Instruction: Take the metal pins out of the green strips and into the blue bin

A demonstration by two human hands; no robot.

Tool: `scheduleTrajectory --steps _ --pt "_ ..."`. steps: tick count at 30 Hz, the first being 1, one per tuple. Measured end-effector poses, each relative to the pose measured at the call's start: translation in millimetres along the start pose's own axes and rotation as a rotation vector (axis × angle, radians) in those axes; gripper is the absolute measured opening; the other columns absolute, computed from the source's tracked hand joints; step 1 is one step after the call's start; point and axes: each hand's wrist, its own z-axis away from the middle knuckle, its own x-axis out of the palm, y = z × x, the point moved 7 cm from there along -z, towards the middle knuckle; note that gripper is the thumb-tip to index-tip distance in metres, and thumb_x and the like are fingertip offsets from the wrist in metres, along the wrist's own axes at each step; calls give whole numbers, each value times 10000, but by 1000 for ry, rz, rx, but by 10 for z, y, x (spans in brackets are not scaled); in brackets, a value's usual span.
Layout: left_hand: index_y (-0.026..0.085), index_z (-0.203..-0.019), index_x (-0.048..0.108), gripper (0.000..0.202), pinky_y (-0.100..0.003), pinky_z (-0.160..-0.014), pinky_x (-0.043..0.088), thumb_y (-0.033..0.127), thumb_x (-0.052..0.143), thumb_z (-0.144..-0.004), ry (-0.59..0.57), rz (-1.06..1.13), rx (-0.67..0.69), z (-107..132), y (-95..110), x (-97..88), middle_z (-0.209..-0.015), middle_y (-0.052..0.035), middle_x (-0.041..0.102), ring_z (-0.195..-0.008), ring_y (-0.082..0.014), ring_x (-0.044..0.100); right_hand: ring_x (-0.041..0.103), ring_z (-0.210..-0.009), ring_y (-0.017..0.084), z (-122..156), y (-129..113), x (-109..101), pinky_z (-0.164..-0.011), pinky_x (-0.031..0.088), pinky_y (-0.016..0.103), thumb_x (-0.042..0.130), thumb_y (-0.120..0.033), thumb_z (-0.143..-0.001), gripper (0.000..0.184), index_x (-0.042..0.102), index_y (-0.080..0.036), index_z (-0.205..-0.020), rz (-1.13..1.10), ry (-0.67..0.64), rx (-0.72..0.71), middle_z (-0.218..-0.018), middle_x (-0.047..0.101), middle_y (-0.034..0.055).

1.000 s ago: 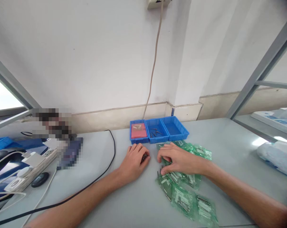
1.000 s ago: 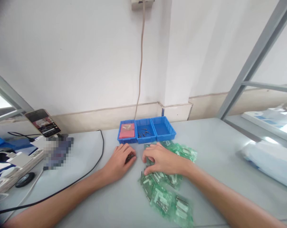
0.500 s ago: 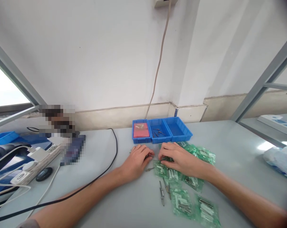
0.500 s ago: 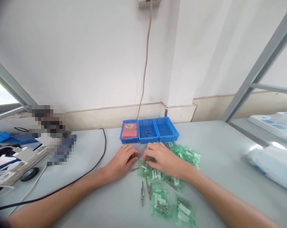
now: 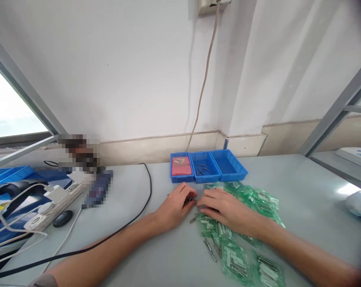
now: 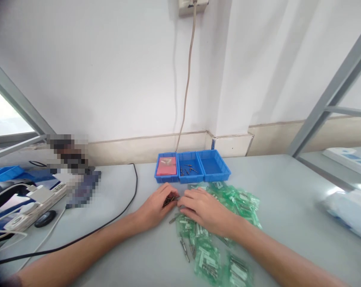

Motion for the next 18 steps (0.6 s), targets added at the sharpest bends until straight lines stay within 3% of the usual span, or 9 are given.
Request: scheduleTrajectory --steps 5,12,18 --pt "220 -1068 609 76 -377 -929 438 162 640 -1029 18 -173 14 -12 33 -12 -1090 -31 673 -1028 -223 580 619 -991 235 6 -84 9 -952 413 389 593 -410 -1087 209 712 -238 -1091 -66 -24 -44 -1031 686 40" --pt "246 -1073 647 118 -511 -1021 323 333 699 -1013 122 -424 -156 23 21 -79 -1137 -34 671 -1113 -284 552 586 -832 214 -7 -128 -3 -859 394 360 625 -396 -1069 250 686 -218 -904 -20 -17 -46 -804 648 0" --pt "244 -1117 643 175 -439 -894 376 404 647 -1046 41 -402 -236 13 -53 -51 -1194 -57 630 -1110 -294 534 602 -816 220 0 -105 46 -878 403 370 654 -484 -1041 308 657 -220 -882 33 3 -17 -796 652 -3"
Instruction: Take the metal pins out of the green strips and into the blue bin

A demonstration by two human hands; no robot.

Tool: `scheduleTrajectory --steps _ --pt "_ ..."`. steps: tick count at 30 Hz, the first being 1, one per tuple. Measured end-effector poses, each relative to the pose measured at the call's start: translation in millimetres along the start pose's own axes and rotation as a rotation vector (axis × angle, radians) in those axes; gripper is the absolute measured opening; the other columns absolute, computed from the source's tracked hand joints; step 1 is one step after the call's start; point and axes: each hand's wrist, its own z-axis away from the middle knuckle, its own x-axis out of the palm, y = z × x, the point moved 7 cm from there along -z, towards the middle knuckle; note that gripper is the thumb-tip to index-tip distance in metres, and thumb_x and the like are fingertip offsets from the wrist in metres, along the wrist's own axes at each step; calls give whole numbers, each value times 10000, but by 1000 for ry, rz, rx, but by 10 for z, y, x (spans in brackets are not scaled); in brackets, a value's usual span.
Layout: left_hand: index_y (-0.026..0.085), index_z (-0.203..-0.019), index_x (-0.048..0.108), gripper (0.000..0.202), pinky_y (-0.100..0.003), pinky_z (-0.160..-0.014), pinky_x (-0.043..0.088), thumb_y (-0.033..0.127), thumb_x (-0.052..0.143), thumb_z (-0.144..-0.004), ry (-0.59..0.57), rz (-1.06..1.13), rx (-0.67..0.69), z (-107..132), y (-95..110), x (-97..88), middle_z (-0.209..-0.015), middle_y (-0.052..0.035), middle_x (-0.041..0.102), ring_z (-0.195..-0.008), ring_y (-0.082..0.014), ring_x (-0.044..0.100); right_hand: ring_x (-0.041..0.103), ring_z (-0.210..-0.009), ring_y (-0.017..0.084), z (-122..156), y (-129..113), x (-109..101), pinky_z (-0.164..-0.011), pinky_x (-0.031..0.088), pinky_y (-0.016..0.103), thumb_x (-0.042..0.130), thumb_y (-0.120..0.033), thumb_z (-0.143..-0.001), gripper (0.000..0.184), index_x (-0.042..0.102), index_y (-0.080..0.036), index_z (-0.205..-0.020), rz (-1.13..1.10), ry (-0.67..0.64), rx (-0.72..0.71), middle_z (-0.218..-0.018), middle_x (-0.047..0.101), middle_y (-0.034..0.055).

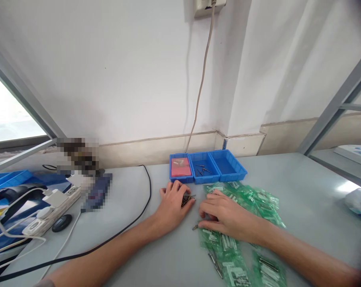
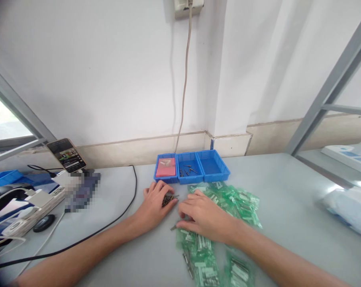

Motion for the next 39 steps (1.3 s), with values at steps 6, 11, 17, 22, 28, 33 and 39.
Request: scheduleTrajectory --steps 6,11,17,22,28,33,39 --pt "245 -1097 638 98 -427 -901 386 337 632 -1062 -60 84 40 -27 -5 34 -1166 -43 635 -1090 -275 553 637 -851 233 2 5 20 -895 421 391 585 -350 -1092 187 631 -226 -960 41 -37 42 -870 673 16" --pt "237 -1094 640 73 -412 -904 395 305 638 -1067 -68 131 86 -25 18 38 -1154 -35 644 -1087 -261 558 633 -875 245 -2 31 -10 -894 424 402 557 -292 -1096 176 582 -221 -937 85 -25 88 -899 671 32" --pt "231 -1089 648 55 -412 -905 399 282 638 -1069 -68 157 96 -18 32 19 -1146 -35 647 -1079 -261 535 634 -875 256 -3 51 -21 -871 406 407 529 -278 -1100 182 569 -225 -931 111 -24 111 -886 677 36" --pt "235 -1092 647 61 -413 -912 405 289 627 -1074 -55 151 103 -19 47 0 -1138 -38 650 -1081 -264 529 622 -857 241 23 64 -103 -857 369 398 555 -291 -1092 183 571 -226 -922 118 35 87 -895 680 27" --pt "224 -1061 631 75 -421 -903 383 298 640 -1069 -71 120 87 -29 35 15 -1105 -33 655 -1059 -263 540 610 -836 220 30 76 -115 -866 335 387 514 -211 -1095 178 555 -222 -922 135 50 61 -887 666 11" --pt "220 -1033 618 106 -407 -891 370 308 603 -1092 -69 111 109 -27 47 22 -1098 -29 662 -1034 -250 553 602 -868 231 23 124 -122 -871 320 390 561 -198 -1065 119 556 -222 -949 149 89 99 -925 681 14" --pt "212 -1022 604 113 -406 -892 362 296 596 -1097 -79 91 110 -34 41 37 -1086 -27 663 -1026 -248 559 592 -883 261 42 152 -148 -843 313 396 651 -297 -1042 204 547 -214 -888 252 75 147 -910 686 36"
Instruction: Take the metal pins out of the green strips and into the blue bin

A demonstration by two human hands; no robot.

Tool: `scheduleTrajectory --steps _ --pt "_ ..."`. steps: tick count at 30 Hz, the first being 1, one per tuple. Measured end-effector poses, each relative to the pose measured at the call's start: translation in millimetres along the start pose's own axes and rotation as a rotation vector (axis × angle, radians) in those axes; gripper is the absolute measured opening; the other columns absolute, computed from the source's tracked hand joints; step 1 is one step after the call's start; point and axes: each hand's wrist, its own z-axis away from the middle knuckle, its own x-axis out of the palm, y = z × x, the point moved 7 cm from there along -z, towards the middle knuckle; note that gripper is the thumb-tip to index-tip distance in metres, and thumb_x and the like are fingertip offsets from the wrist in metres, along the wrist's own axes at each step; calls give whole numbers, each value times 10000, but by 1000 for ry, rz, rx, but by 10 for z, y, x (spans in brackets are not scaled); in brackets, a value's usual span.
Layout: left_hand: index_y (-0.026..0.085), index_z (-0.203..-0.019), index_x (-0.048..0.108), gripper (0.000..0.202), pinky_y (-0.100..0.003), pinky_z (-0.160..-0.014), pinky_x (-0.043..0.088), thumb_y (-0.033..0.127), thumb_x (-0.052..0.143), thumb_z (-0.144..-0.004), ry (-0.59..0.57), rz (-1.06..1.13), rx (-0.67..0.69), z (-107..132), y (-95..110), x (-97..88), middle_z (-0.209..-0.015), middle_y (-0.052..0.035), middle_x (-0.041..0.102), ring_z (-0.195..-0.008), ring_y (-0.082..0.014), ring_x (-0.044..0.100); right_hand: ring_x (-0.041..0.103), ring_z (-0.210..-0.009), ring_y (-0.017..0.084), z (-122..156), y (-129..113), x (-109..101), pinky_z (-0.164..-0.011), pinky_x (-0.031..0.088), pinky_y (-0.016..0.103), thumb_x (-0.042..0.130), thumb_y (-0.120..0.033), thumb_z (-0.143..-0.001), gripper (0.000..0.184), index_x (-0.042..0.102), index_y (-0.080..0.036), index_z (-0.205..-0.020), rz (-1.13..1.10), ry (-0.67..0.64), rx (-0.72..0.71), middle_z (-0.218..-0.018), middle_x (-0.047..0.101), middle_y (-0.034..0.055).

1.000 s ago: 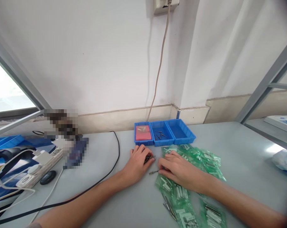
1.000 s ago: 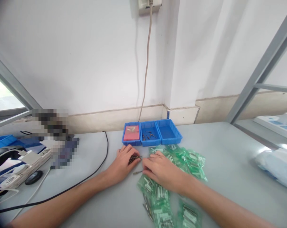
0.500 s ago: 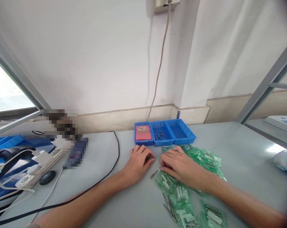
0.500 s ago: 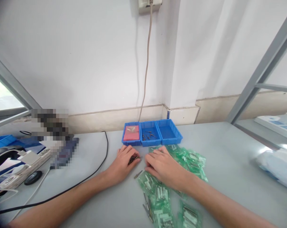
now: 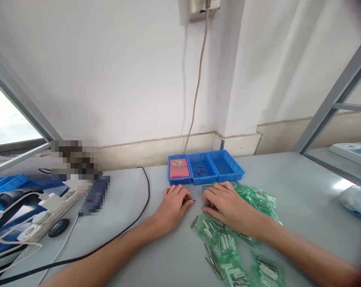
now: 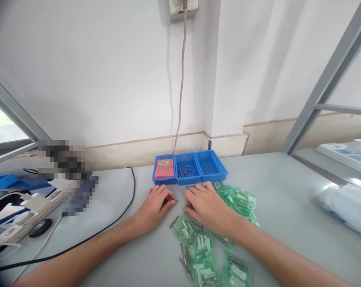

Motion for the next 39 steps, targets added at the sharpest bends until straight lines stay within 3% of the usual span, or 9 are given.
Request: scheduleTrajectory --steps 10,18,26,32,39 --pt "221 -1054 607 107 -408 -895 361 309 575 -1107 2 -4 23 7 5 10 -1103 -25 662 -1035 -246 555 583 -843 247 3 -23 44 -835 340 392 493 -243 -1110 222 520 -221 -891 19 76 -48 -892 672 47" --pt "237 -1056 632 122 -399 -886 357 320 563 -1112 -26 -2 27 6 44 -31 -1084 -26 629 -1031 -250 539 585 -732 218 -29 218 -81 -768 409 370 341 -299 -1153 236 516 -248 -1002 -285 192 203 -836 680 3" --pt "217 -974 611 155 -382 -869 352 299 583 -1103 -26 11 42 10 48 -38 -1037 -19 610 -988 -230 524 713 -1064 265 -7 352 -162 -928 538 415 412 -319 -1113 260 649 -265 -1203 -538 371 263 -1181 753 77" --pt "209 -966 606 163 -382 -871 350 295 587 -1103 -34 11 36 6 40 -30 -1042 -18 613 -993 -231 524 719 -987 258 21 390 -215 -904 550 395 566 -315 -1048 165 700 -268 -1131 -621 416 325 -1072 773 53" --pt "205 -984 602 108 -380 -877 347 220 605 -1091 -2 61 12 1 31 -30 -1068 -5 652 -1003 -221 543 710 -915 257 45 452 -268 -835 537 378 596 -392 -1036 187 722 -263 -1085 -663 476 409 -998 773 47"
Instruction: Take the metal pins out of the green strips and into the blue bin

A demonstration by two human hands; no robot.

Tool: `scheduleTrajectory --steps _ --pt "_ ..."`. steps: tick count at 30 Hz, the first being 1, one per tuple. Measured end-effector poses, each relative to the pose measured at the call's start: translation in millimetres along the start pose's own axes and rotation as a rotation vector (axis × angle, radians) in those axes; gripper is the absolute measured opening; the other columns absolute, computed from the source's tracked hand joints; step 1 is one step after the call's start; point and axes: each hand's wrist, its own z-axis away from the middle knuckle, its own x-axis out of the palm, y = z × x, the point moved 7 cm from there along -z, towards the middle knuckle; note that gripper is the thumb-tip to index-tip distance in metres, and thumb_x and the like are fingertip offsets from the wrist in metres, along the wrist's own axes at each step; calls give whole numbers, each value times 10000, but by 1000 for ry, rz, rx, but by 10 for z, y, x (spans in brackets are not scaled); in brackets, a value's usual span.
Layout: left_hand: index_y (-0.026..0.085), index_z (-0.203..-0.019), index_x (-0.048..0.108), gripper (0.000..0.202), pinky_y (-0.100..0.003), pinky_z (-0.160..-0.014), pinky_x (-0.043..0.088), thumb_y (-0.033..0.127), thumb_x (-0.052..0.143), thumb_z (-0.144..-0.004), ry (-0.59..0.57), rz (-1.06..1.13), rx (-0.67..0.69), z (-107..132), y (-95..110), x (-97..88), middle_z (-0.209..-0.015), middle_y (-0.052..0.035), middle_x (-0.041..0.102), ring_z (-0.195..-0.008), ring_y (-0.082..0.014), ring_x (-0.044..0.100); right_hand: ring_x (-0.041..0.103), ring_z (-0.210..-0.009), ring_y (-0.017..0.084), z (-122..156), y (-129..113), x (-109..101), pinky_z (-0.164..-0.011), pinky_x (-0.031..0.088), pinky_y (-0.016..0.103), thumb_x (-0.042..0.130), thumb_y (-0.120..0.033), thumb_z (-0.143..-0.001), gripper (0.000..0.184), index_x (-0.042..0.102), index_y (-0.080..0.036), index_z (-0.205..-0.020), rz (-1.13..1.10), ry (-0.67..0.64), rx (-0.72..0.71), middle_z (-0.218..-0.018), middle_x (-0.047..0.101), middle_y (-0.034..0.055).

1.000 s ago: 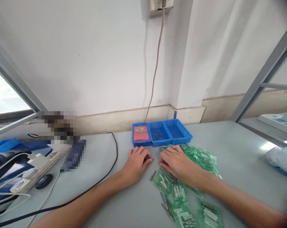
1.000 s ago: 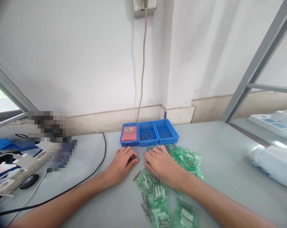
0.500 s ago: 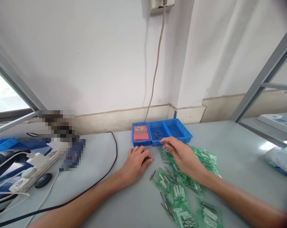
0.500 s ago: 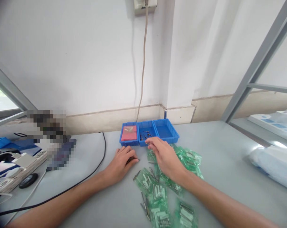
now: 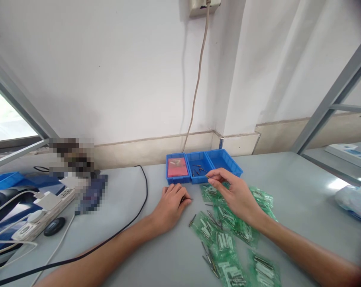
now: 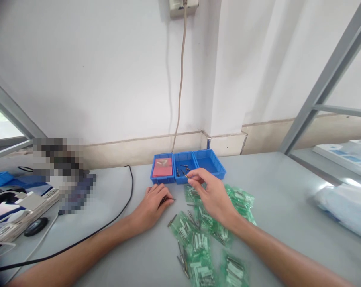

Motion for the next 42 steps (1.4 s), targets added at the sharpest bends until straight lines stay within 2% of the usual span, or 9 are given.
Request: scheduleTrajectory --steps 6,11,18,24,42 --pt "208 -1016 634 80 -385 -883 362 219 604 -1089 11 7 7 -2 -9 -1 -1094 -20 670 -1030 -230 558 689 -890 249 -7 29 13 -796 532 365 605 -453 -1026 235 732 -262 -1074 -48 -7 46 -994 768 47" --pt "226 -1079 664 92 -387 -896 381 210 575 -1097 24 25 36 6 -13 16 -1133 -28 677 -1065 -234 578 663 -824 230 -14 52 33 -733 529 343 640 -512 -1003 290 743 -245 -1053 -179 -37 99 -972 760 52" --pt "228 -1137 636 93 -385 -910 388 172 605 -1069 44 70 28 9 -46 24 -1127 -27 666 -1054 -231 595 599 -766 186 -21 73 33 -736 488 311 665 -574 -991 375 716 -218 -887 -348 -64 202 -863 723 40" --pt "209 -1042 599 69 -376 -908 407 145 623 -1040 55 102 11 14 -31 -6 -1079 -25 655 -1007 -224 601 550 -713 169 -37 122 21 -688 442 303 666 -607 -978 394 707 -224 -894 -364 -50 235 -838 694 21" --pt "210 -994 600 108 -384 -890 397 179 548 -1083 57 59 84 13 17 -19 -1075 -27 677 -985 -222 585 546 -707 175 -45 123 21 -668 445 306 643 -631 -981 424 710 -218 -910 -326 -56 217 -831 680 29"
